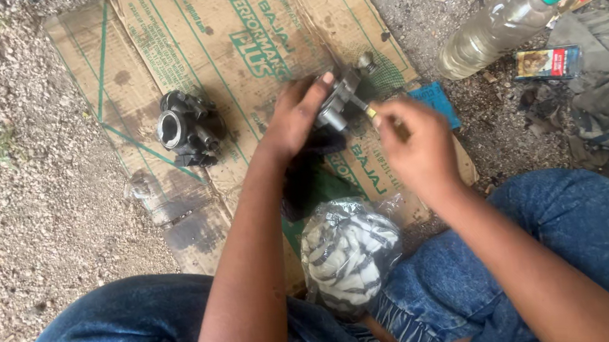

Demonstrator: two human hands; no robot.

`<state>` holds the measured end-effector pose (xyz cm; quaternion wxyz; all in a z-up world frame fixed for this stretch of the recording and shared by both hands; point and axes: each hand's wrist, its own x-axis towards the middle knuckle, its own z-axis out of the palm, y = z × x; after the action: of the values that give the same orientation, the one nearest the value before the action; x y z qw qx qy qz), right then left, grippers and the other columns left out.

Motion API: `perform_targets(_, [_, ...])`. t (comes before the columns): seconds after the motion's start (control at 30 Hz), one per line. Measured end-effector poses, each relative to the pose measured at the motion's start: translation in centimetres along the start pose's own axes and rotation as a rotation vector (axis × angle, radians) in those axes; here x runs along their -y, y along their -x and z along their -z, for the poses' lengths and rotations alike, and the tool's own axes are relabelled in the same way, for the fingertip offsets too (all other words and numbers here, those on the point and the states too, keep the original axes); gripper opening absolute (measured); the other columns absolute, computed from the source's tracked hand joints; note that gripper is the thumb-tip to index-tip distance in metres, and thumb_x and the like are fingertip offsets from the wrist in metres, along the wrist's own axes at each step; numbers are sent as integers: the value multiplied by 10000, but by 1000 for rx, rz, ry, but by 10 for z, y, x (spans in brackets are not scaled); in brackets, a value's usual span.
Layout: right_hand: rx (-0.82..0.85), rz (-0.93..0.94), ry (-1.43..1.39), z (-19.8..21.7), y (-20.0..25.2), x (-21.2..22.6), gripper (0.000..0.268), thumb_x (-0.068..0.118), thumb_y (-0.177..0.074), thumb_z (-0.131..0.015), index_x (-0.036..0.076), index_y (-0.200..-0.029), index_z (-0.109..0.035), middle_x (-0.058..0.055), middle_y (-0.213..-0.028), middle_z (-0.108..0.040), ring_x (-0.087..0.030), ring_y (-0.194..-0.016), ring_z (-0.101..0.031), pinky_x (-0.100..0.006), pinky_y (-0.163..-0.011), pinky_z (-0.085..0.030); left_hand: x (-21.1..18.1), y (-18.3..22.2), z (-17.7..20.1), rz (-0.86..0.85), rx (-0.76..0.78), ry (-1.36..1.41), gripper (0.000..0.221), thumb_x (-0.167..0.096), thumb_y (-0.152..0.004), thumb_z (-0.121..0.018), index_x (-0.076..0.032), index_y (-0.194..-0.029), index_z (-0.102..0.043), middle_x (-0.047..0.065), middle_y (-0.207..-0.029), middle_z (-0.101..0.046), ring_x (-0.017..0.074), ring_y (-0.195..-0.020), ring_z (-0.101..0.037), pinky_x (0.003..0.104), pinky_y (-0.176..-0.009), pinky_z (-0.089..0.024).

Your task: The person cleans two mechanical components by scraping them with a small tool, wiping them with a green cloth, and pouring liquid from a plastic bottle over them while working on a piece of cardboard on the ground.

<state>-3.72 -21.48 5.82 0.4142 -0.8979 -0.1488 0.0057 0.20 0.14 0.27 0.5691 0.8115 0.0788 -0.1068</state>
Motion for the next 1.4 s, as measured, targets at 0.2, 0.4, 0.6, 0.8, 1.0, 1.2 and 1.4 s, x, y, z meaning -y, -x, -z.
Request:
perform_targets(0.2, [-27, -119, -180, -3, 0, -3, 177, 53, -977, -679, 54, -1144, -737, -36, -966, -745, -95, -751, -638, -233, -637, -508, 0, 0, 0, -3, -6, 1, 863, -691, -890, -449, -13, -1396, -618, 248, -1443, -556, 383, -1386, -485, 435, -1178, -331])
perform_targets(0.4, [13, -160, -267, -4, -7, -18, 178, 67, -995, -675, 55, -1154, -755, -34, -968, -754, -78, -769, -614, -242, -674, -502, 3, -1, -3, 21, -20, 20, 884, -688, -879, -490, -9, -1442, -551, 256, -1492, -473, 386, -1425, -402, 447, -1172, -274])
perform_targets(0.6, [87, -239, -245, -2, -9, -16, 199, 59, -941, -676, 88, -1121, -757, -47, -1019, -762, -112, -808, -677, -277, -686, -556, 6, -5, -4, 17, -3, -49, 933, -720, -883, -498, 5, -1471, -499, 264, -1540, -386, 394, -1458, -319, 474, -1178, -219])
perform_targets(0.8, [-39, 200, 127, 17, -8, 13, 130, 61, -941, -716, 44, -1067, -746, -101, -982, -747, -244, -835, -726, -355, -715, -558, 2, 1, -2, 30, 2, -20, 970, -741, -849, -503, 3, -1471, -518, 231, -1503, -481, 364, -1429, -432, 445, -1196, -300])
perform_targets(1.0, [-101, 205, 245, 19, -10, 25, 120, 76, -930, -719, 51, -1044, -745, -108, -978, -736, -296, -822, -724, -379, -699, -555, -3, 3, 0, 40, -4, -17, 986, -751, -837, -519, 10, -1464, -505, 223, -1507, -462, 375, -1429, -421, 450, -1185, -304])
perform_targets(1.2, [-91, 228, 194, 14, -6, 21, 106, 69, -938, -710, 43, -1039, -732, -103, -1006, -738, -271, -850, -736, -357, -728, -569, -4, 5, 2, 26, 21, -11, 990, -753, -833, -510, 2, -1475, -519, 224, -1477, -479, 384, -1419, -428, 459, -1178, -311])
perform_targets(1.4, [-126, 231, 252, 24, -13, 22, 137, 79, -926, -734, 57, -1059, -758, -118, -987, -735, -296, -842, -726, -380, -716, -565, -9, 6, 0, 62, 16, -40, 991, -746, -804, -555, -19, -1476, -503, 218, -1473, -462, 380, -1419, -402, 469, -1159, -309])
